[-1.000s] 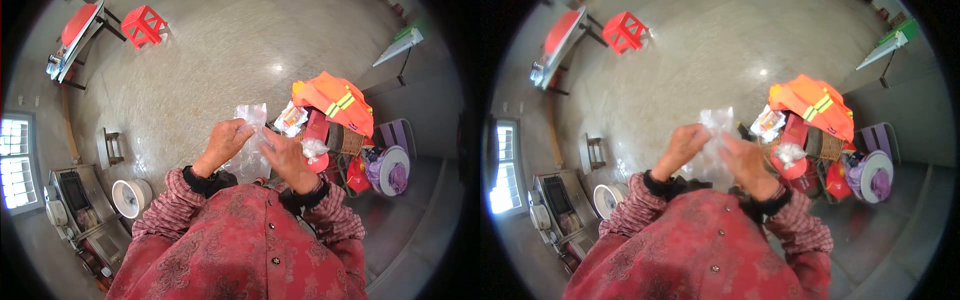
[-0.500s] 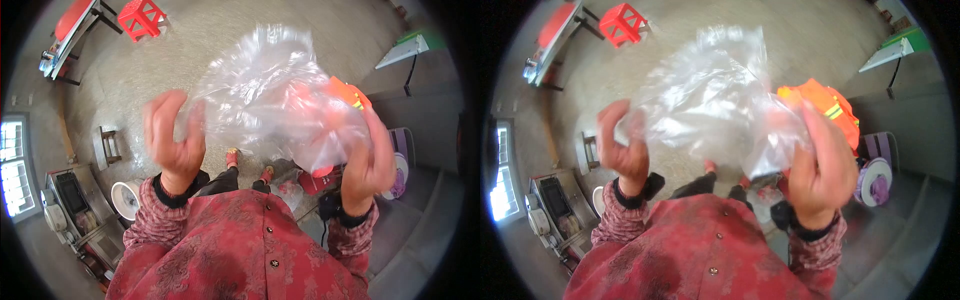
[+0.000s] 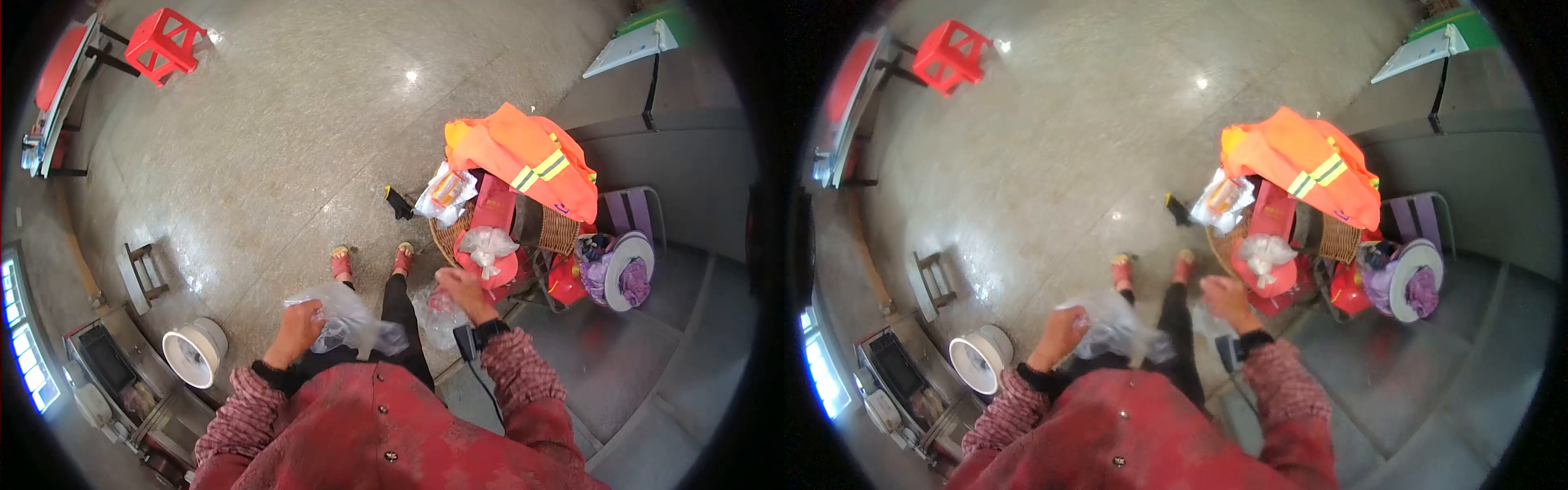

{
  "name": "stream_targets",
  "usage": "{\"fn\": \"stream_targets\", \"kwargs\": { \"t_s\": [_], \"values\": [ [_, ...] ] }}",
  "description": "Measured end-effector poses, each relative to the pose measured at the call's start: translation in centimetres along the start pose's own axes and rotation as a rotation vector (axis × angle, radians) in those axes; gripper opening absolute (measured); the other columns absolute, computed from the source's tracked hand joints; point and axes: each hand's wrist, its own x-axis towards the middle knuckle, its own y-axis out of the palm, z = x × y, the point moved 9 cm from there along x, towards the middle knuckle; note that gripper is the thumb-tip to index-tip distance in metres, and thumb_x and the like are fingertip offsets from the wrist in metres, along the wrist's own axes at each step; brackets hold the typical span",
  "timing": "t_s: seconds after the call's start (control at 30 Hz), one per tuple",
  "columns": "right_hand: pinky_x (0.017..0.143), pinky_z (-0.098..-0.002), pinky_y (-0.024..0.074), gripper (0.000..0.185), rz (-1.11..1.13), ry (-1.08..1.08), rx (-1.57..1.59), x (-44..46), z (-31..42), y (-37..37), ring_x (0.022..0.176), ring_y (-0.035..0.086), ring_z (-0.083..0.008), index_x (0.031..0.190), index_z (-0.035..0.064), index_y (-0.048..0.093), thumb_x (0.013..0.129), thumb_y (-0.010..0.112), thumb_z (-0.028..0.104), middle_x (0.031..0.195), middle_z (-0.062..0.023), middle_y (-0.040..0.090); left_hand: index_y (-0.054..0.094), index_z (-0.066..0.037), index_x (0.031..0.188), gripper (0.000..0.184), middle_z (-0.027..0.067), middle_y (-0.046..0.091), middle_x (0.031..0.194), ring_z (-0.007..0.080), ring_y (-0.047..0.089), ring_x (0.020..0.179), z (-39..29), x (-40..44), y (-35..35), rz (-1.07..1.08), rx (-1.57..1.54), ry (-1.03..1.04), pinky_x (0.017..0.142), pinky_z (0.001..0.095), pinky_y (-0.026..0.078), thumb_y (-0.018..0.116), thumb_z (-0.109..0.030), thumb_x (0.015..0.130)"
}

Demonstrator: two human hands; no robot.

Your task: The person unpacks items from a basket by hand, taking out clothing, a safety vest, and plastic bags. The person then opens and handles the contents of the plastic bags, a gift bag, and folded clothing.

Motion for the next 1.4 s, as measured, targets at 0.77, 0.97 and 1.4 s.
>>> {"fn": "stream_targets", "kwargs": {
  "t_s": [0.77,0.97,1.4],
  "values": [
    [0.075,-0.0471,0.0451,0.059,-0.588,-0.06,-0.669,33.4,-4.3,-10.4,0.083,0.061,-0.0407,0.089,-0.0016,0.064,0.075,0.06,0.055,0.087,-0.0246,0.064,0.054,-0.012,0.118,0.047,0.0177,0.061,0.084,0.0364,0.06,0.079,4.6,35.8,21.9,-0.095,0.255,0.011,0.069,0.0451,0.049,0.05,0.001,0.073],
    [0.072,-0.0442,0.0487,0.054,-0.498,-0.233,-0.766,32.5,-4.3,-6.8,0.082,0.062,-0.0373,0.104,0.0023,0.058,0.078,0.064,0.05,0.091,-0.0232,0.064,0.053,-0.007,0.107,0.033,0.0189,0.06,0.088,0.0377,0.06,0.082,2.2,41.3,24.6,-0.101,0.125,0.056,0.07,0.0464,0.049,0.056,-0.004,0.074],
    [0.075,-0.0379,0.0488,0.055,-0.563,0.041,-0.326,30.4,-12.1,-8.2,0.087,0.065,-0.0308,0.123,0.0048,0.053,0.079,0.066,0.036,0.096,-0.0179,0.066,0.05,-0.004,0.093,0.032,0.0167,0.061,0.083,0.0378,0.061,0.077,-0.9,46.5,28.0,-0.199,0.276,0.053,0.065,0.0471,0.048,0.068,-0.019,0.072]
  ]
}}
